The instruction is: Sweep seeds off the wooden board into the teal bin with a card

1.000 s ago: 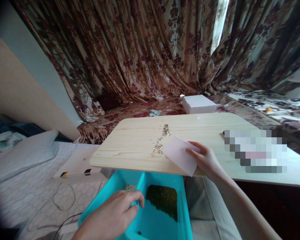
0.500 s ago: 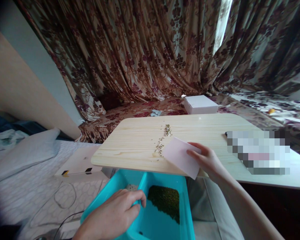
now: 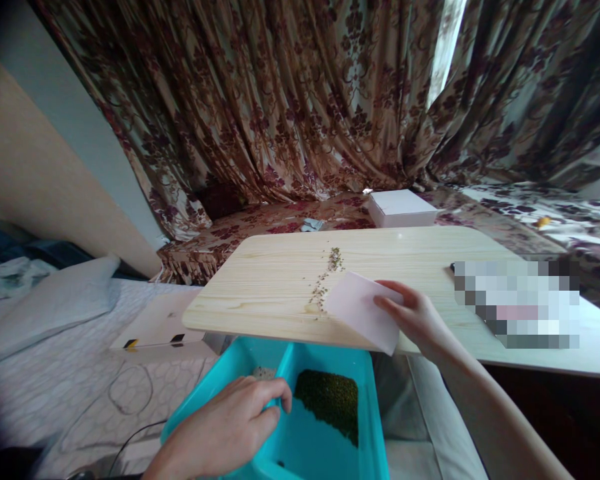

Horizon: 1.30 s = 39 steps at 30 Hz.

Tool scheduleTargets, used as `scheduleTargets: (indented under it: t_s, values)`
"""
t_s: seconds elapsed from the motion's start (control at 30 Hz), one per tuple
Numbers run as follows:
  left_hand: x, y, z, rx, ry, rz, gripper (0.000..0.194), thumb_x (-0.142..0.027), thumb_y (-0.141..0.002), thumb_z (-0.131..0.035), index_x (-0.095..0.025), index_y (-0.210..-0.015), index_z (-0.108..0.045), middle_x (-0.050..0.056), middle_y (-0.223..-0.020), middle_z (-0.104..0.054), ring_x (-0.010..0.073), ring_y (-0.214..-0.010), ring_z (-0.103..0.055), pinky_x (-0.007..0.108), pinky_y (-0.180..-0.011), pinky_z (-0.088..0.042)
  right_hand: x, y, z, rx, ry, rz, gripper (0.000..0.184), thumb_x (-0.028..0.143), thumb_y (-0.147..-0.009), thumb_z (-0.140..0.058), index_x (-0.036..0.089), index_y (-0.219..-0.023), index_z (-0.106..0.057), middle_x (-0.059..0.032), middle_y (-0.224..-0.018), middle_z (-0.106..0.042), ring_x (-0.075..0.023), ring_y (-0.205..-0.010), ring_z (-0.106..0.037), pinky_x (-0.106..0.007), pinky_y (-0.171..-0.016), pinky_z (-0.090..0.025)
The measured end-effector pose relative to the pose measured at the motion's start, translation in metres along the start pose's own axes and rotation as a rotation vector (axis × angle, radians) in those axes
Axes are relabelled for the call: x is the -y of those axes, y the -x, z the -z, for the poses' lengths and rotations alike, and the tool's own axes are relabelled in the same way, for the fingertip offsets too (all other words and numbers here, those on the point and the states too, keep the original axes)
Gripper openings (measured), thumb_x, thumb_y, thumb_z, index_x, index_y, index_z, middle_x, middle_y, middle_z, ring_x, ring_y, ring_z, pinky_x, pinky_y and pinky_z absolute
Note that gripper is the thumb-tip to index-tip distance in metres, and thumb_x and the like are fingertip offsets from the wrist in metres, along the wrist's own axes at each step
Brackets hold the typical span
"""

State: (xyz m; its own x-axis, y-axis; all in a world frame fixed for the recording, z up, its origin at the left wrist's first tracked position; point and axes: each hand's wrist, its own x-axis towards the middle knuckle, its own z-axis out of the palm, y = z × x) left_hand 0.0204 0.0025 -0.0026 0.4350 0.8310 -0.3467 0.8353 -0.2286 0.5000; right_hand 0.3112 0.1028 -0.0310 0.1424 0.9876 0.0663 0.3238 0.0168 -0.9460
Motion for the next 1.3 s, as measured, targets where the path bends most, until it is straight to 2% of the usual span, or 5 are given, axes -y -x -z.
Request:
scheduleTargets:
  t_s: [0.53, 0.73, 0.93, 1.3]
  values:
    - [0.002, 0.0, 0.003, 0.005, -0.011, 0.002, 0.034, -0.023, -0.085, -0.036, -0.023, -0.102, -0.065, 0.005, -0.104, -0.069, 0.0247, -0.104, -0.059, 0.036, -0.093, -0.043, 0.007, 0.009, 0.005, 0.058, 0.007, -0.013, 0.045, 0.053, -0.064, -0.071, 0.02, -0.094, -0.073, -0.0086, -0.088, -0.076, -0.0269, -0.074, -0.068, -0.034, -0.057, -0.052]
    - [0.003, 0.0, 0.002, 0.012, -0.013, 0.013, 0.034, -0.023, -0.085, -0.036, -0.024, -0.103, -0.065, 0.005, -0.104, -0.069, 0.0247, -0.104, -0.059, 0.036, -0.093, -0.043, 0.004, 0.004, 0.0, 0.074, -0.007, 0.004, 0.049, 0.053, -0.066, -0.069, 0.019, -0.1, -0.07, -0.0084, -0.089, -0.075, -0.0247, -0.073, -0.067, -0.033, -0.057, -0.051]
    - [0.006, -0.001, 0.001, 0.001, -0.004, -0.005, 0.032, -0.023, -0.085, -0.037, -0.024, -0.101, -0.065, 0.004, -0.104, -0.069, 0.0242, -0.103, -0.059, 0.036, -0.093, -0.042, 0.003, -0.001, -0.007, 0.107, 0.005, 0.021, 0.05, 0.055, -0.064, -0.071, 0.019, -0.099, -0.072, -0.0071, -0.086, -0.074, -0.0239, -0.071, -0.066, -0.032, -0.055, -0.049]
    - [0.01, 0.001, 0.001, -0.008, 0.024, -0.001, 0.03, -0.022, -0.085, -0.038, -0.023, -0.1, -0.064, 0.004, -0.106, -0.068, 0.0235, -0.108, -0.058, 0.035, -0.095, -0.041, 0.0, 0.011, 0.012, 0.072, -0.014, -0.008, 0.055, 0.061, -0.058, -0.077, 0.019, -0.093, -0.074, -0.0091, -0.087, -0.076, -0.025, -0.072, -0.067, -0.032, -0.056, -0.05]
